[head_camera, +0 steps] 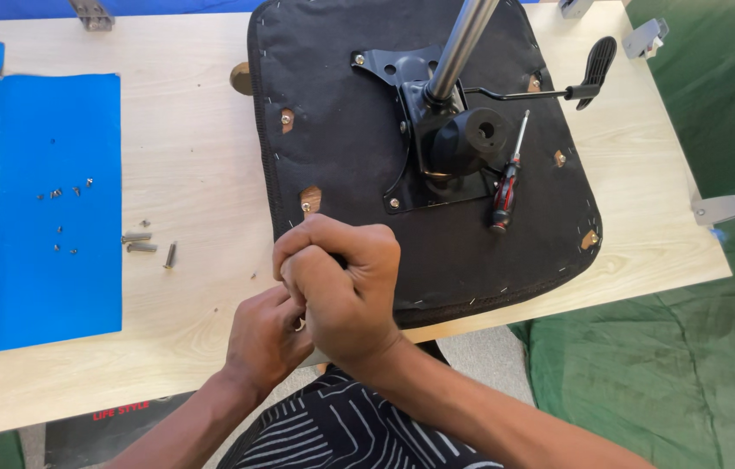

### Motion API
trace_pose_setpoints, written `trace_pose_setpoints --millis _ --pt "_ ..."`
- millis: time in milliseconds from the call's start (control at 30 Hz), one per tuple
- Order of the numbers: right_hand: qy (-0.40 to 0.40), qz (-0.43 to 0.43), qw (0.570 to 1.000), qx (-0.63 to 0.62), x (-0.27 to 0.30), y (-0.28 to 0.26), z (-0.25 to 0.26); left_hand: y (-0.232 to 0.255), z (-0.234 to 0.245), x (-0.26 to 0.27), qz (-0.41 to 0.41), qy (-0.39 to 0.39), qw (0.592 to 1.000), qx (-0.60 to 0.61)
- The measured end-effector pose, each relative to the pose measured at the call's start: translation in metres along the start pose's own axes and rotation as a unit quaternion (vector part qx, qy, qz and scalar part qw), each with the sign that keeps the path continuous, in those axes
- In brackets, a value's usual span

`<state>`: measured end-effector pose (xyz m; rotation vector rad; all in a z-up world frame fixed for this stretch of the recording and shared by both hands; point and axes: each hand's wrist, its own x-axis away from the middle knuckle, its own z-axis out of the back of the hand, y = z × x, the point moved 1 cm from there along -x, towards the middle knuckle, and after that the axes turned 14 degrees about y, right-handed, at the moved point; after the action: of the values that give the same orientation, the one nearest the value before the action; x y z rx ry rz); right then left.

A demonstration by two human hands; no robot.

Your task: The person uses a screwdriver to tighten screws on the underside of an overturned chair seat, securing the metal base and gas lift mechanism to the seat frame.

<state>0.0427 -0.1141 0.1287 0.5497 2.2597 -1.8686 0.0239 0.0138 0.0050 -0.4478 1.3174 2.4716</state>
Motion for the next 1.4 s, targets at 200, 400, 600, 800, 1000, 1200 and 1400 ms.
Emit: trace_pose_setpoints --millis 200,400,600,800,1000,1200,1400 --pt "0.040 0.006 0.999 0.016 0.009 -0.002 -0.002 0.005 -0.004 0.005 -0.043 0.070 0.997 -0.002" --pt "-0.022 -0.049 0.998 0.011 -0.004 -0.009 0.007 0.014 -0.013 0.003 -0.034 0.079 0.996 -0.010" --pt "-0.405 -0.028 0.911 0.074 -0.065 -0.034 0.035 0.015 -0.016 0.005 -0.055 0.125 0.990 -0.026" --pt "-0.536 -0.205 0.819 0.021 -0.090 -0.022 0.010 0.010 -0.020 0.008 -0.029 0.115 0.992 -0.046" --pt "-0.514 -0.216 0.830 0.010 -0.072 -0.005 0.009 0.013 -0.017 0.007 -0.034 0.108 0.993 -0.012" --pt "-0.435 -0.205 0.876 0.027 -0.061 0.002 0.012 0.011 -0.016 0.007 -0.024 0.085 0.996 -0.012" --pt "-0.391 -0.126 0.912 0.005 -0.045 0.009 0.000 0.005 -0.018 0.013 -0.061 0.107 0.992 -0.011"
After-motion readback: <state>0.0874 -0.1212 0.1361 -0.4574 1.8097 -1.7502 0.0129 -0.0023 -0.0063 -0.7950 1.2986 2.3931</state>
